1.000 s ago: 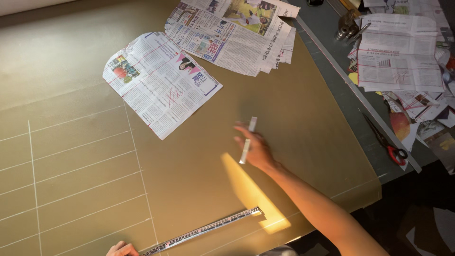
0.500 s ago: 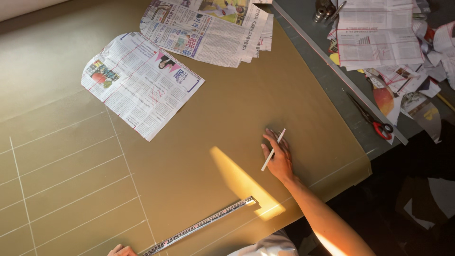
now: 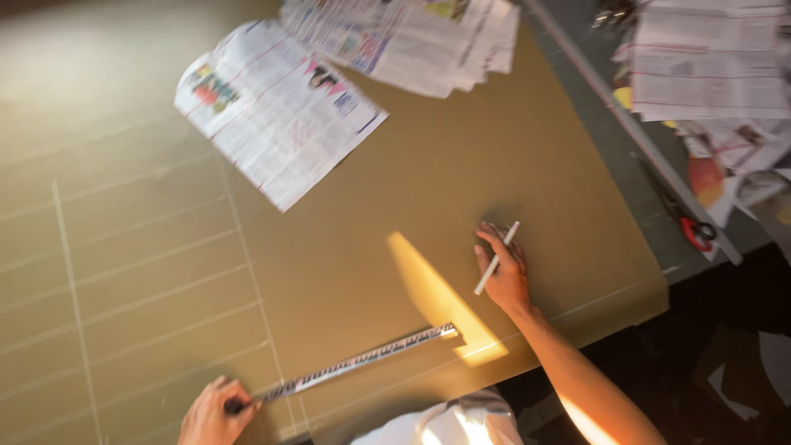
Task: The person measures and marks a large sheet of brown paper using a flexible measuring tape and a white pencil. They repeatedly reposition the tape, draw straight lines, and occasionally use a newspaper as a reference or spacer on the work surface.
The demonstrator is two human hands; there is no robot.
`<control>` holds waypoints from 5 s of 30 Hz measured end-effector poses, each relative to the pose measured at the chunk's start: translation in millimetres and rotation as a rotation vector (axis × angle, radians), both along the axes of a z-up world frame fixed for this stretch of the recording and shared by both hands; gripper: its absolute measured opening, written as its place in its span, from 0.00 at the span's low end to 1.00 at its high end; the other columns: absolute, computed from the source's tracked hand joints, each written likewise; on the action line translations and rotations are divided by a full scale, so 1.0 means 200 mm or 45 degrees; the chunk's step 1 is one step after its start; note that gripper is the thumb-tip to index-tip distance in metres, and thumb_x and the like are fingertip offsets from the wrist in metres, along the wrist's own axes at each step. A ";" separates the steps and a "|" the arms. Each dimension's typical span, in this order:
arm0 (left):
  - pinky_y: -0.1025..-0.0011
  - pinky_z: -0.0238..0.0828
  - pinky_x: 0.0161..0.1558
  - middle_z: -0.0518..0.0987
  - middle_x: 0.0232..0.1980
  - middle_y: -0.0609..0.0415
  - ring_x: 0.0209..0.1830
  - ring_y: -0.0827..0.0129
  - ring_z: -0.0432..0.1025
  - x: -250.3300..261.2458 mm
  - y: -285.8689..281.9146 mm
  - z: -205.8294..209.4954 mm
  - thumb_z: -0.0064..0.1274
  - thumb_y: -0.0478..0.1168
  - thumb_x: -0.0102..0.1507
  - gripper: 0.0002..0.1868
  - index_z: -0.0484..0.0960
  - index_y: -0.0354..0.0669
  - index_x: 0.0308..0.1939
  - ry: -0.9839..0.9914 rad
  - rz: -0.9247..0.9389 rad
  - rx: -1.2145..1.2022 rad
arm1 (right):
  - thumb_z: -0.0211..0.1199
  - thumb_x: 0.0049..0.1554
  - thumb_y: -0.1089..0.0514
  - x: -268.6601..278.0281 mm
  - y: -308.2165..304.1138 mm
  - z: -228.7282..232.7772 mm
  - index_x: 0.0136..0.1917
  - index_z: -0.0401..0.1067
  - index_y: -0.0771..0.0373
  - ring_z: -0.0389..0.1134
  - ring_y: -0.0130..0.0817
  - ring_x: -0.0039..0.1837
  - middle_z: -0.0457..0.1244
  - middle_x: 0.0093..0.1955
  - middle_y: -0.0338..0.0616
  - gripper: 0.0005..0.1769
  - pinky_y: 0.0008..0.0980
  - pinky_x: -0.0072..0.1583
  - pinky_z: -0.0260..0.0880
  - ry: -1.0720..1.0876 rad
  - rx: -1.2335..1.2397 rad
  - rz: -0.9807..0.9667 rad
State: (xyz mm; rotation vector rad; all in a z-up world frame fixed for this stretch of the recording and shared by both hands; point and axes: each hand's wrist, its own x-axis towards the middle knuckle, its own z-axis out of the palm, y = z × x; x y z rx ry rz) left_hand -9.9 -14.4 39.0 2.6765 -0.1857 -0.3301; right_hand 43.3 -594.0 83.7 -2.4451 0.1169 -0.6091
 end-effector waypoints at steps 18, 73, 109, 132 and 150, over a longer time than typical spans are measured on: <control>0.63 0.75 0.42 0.85 0.34 0.54 0.38 0.63 0.79 1.58 -0.18 0.28 0.73 0.44 0.48 0.12 0.89 0.47 0.32 0.082 0.216 -0.178 | 0.61 0.65 0.67 -0.05 0.16 0.06 0.66 0.70 0.65 0.65 0.45 0.74 0.65 0.72 0.50 0.16 0.42 0.74 0.63 0.058 0.132 0.092; 0.60 0.74 0.42 0.84 0.35 0.51 0.39 0.59 0.77 1.74 -0.05 0.38 0.71 0.43 0.52 0.11 0.88 0.46 0.35 0.103 0.090 -0.053 | 0.59 0.66 0.60 1.00 0.34 0.04 0.61 0.73 0.66 0.70 0.23 0.52 0.70 0.52 0.40 0.11 0.24 0.54 0.71 0.404 0.859 0.300; 0.62 0.74 0.43 0.84 0.35 0.55 0.39 0.64 0.77 1.76 -0.05 0.38 0.71 0.43 0.52 0.11 0.88 0.48 0.35 0.167 0.161 -0.054 | 0.60 0.64 0.63 1.12 0.30 0.05 0.55 0.76 0.65 0.70 0.21 0.45 0.70 0.46 0.38 0.07 0.23 0.46 0.72 0.541 0.745 0.272; 0.63 0.76 0.44 0.86 0.36 0.53 0.38 0.64 0.79 1.79 -0.01 0.25 0.71 0.45 0.51 0.13 0.90 0.47 0.37 0.092 0.068 0.012 | 0.64 0.62 0.55 1.05 0.29 -0.09 0.54 0.77 0.64 0.71 0.25 0.45 0.71 0.44 0.38 0.11 0.26 0.49 0.72 0.380 0.804 0.229; 0.63 0.72 0.38 0.80 0.33 0.53 0.34 0.58 0.75 0.04 -0.25 0.50 0.70 0.44 0.51 0.13 0.84 0.41 0.31 0.480 0.127 -0.140 | 0.60 0.63 0.65 -0.31 0.01 0.09 0.67 0.70 0.66 0.72 0.31 0.57 0.70 0.57 0.46 0.19 0.30 0.58 0.75 0.739 0.984 0.466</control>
